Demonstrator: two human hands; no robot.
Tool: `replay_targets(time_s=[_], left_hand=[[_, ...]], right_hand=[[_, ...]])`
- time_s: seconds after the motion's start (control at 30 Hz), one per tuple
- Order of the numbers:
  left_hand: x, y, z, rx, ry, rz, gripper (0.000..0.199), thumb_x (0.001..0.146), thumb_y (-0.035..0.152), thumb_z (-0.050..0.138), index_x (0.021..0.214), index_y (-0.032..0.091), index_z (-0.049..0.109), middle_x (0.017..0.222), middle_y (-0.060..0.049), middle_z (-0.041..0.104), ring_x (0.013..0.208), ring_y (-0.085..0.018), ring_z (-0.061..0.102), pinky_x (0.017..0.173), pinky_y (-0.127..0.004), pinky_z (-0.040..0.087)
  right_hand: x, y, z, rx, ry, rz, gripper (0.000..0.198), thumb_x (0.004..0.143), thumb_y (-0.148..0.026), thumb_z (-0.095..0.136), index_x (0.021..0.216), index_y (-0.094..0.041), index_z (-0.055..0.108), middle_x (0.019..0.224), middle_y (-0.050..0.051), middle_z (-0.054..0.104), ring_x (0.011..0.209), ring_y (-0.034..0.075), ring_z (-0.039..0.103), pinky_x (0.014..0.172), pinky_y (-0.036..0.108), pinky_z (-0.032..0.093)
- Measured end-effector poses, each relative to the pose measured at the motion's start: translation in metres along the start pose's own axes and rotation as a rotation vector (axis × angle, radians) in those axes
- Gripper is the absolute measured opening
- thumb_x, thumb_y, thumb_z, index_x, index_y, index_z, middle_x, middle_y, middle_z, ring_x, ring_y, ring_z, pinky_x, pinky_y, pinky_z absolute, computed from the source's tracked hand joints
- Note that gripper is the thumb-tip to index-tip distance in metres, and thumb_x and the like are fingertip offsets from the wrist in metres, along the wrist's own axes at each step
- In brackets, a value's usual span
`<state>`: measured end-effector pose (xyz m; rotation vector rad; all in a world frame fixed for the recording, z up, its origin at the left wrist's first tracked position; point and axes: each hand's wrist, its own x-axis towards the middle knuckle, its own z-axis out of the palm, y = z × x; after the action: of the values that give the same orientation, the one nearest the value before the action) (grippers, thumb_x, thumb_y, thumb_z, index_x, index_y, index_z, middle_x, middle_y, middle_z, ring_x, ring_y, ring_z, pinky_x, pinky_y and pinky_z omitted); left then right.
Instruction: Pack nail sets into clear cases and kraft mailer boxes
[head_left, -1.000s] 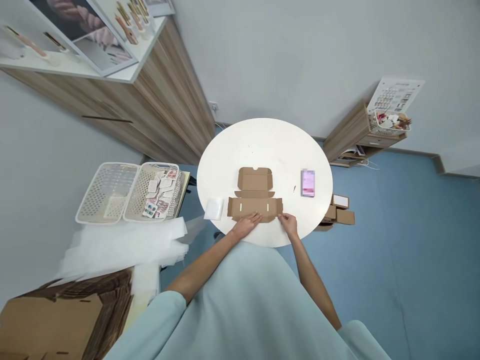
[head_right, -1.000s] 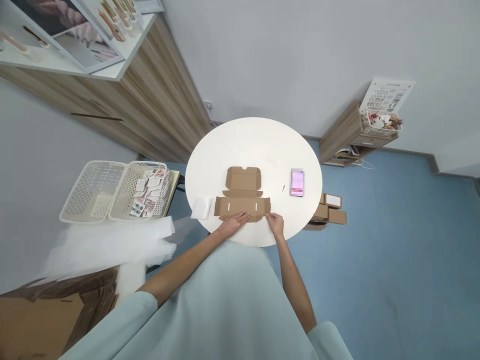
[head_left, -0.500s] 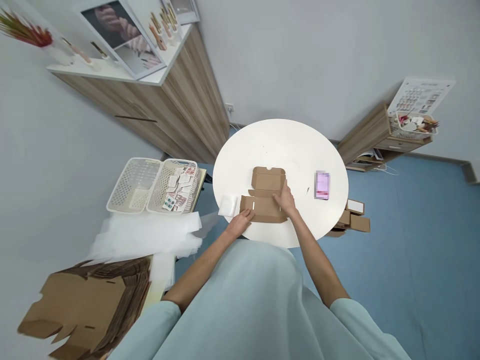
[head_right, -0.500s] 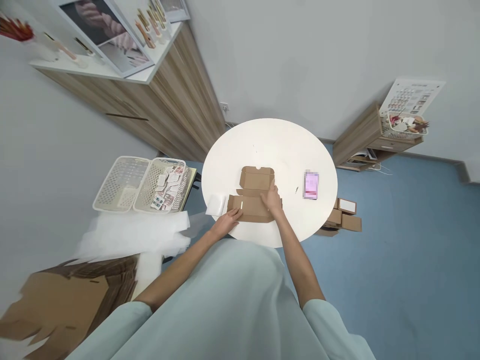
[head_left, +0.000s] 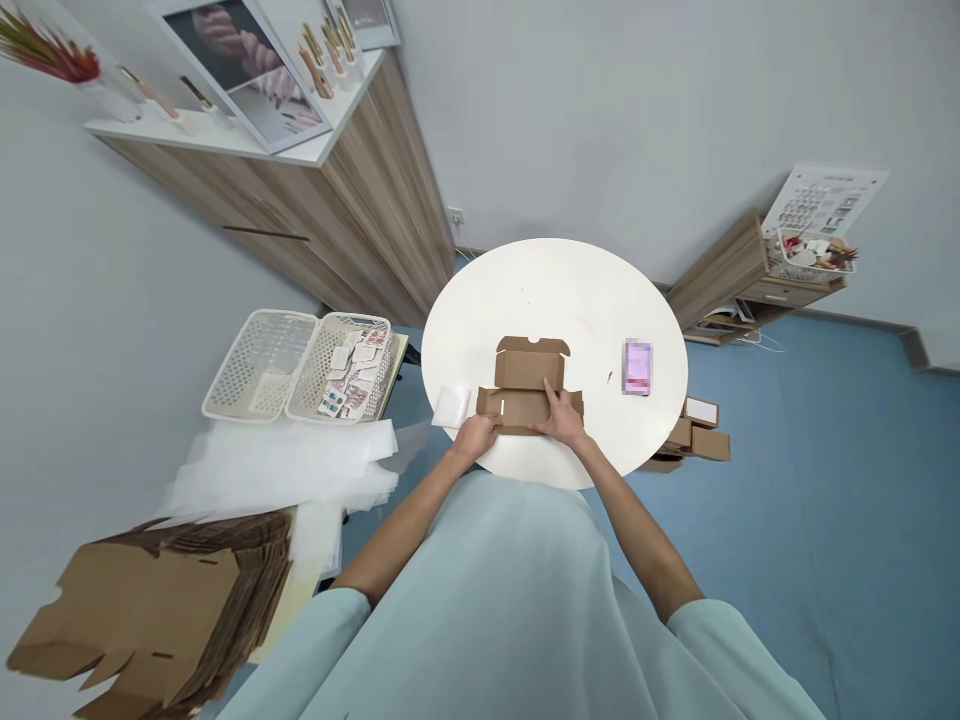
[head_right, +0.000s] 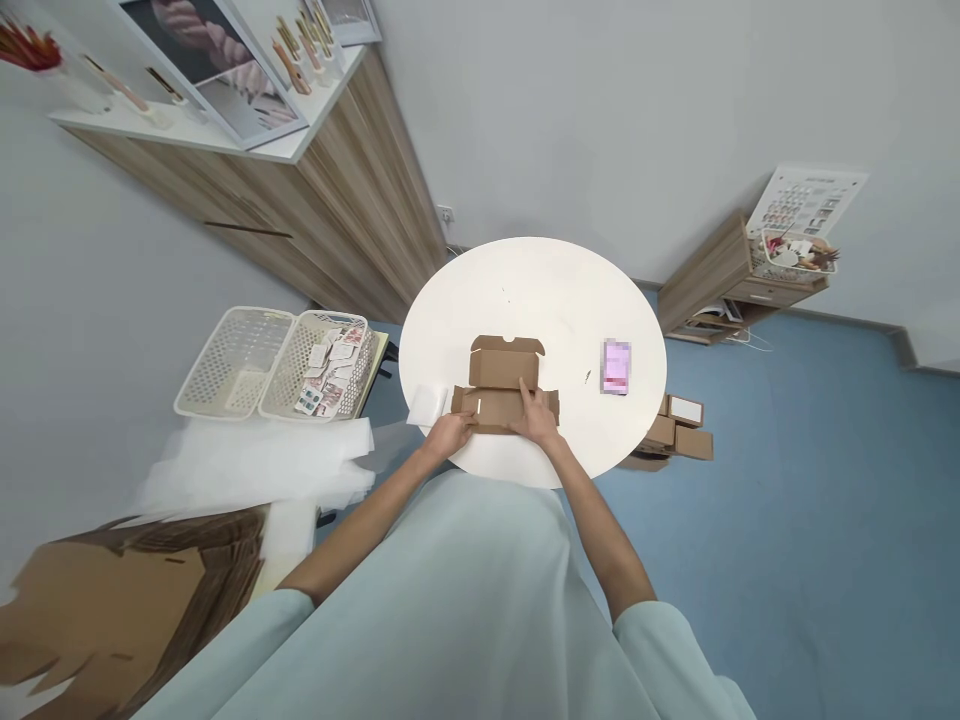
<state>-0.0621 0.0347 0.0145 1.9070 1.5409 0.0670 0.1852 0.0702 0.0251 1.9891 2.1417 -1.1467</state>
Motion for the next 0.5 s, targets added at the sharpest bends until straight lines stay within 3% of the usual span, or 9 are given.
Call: replay_targets(time_s=[0.1,0.17,0.27,0.5], left_hand=[[0.002,0.001,0.002,-0.106,0.083,-0.140,0.031,0.090,0.011,0.062,0.116,0.022,0.075,0.122,-0.008,0.079,0.114,-0.028,0.074,0.101,-0.037,0.056],[0.004,0.003,0.003,-0.191,0.148,-0.227,0.045,0.091,0.015,0.066,0.135,0.019,0.063,0.123,-0.011,0.078,0.112,-0.027,0.074,0.098,-0.036,0.056],[0.007,0.008,0.002,-0.206,0.195,-0.248,0.064,0.093,0.022,0.068,0.153,0.019,0.045,0.127,-0.014,0.075,0.112,-0.027,0.073,0.096,-0.036,0.055],[0.015,0.018,-0.006,0.079,0.079,-0.215,0.056,0.100,0.021,0.056,0.155,0.027,0.052,0.128,-0.010,0.070,0.112,-0.029,0.070,0.091,-0.035,0.053]], right_hand=[[-0.012,0.005,0.002,0.020,-0.061,-0.019,0.135,0.074,-0.048,0.092,0.172,-0.035,0.000,0.165,0.022,0.024,0.138,0.039,0.054,0.098,0.045,0.054],[-0.016,0.008,0.002,0.034,-0.077,-0.017,0.136,0.074,-0.046,0.093,0.172,-0.036,-0.001,0.164,0.022,0.026,0.137,0.038,0.056,0.099,0.045,0.053],[-0.017,0.010,0.000,0.039,-0.083,-0.015,0.135,0.075,-0.043,0.092,0.172,-0.035,0.000,0.163,0.021,0.030,0.134,0.037,0.058,0.101,0.044,0.052],[-0.009,0.010,-0.001,0.016,-0.067,-0.003,0.127,0.078,-0.045,0.090,0.172,-0.035,0.006,0.158,0.018,0.037,0.129,0.036,0.061,0.097,0.040,0.053]])
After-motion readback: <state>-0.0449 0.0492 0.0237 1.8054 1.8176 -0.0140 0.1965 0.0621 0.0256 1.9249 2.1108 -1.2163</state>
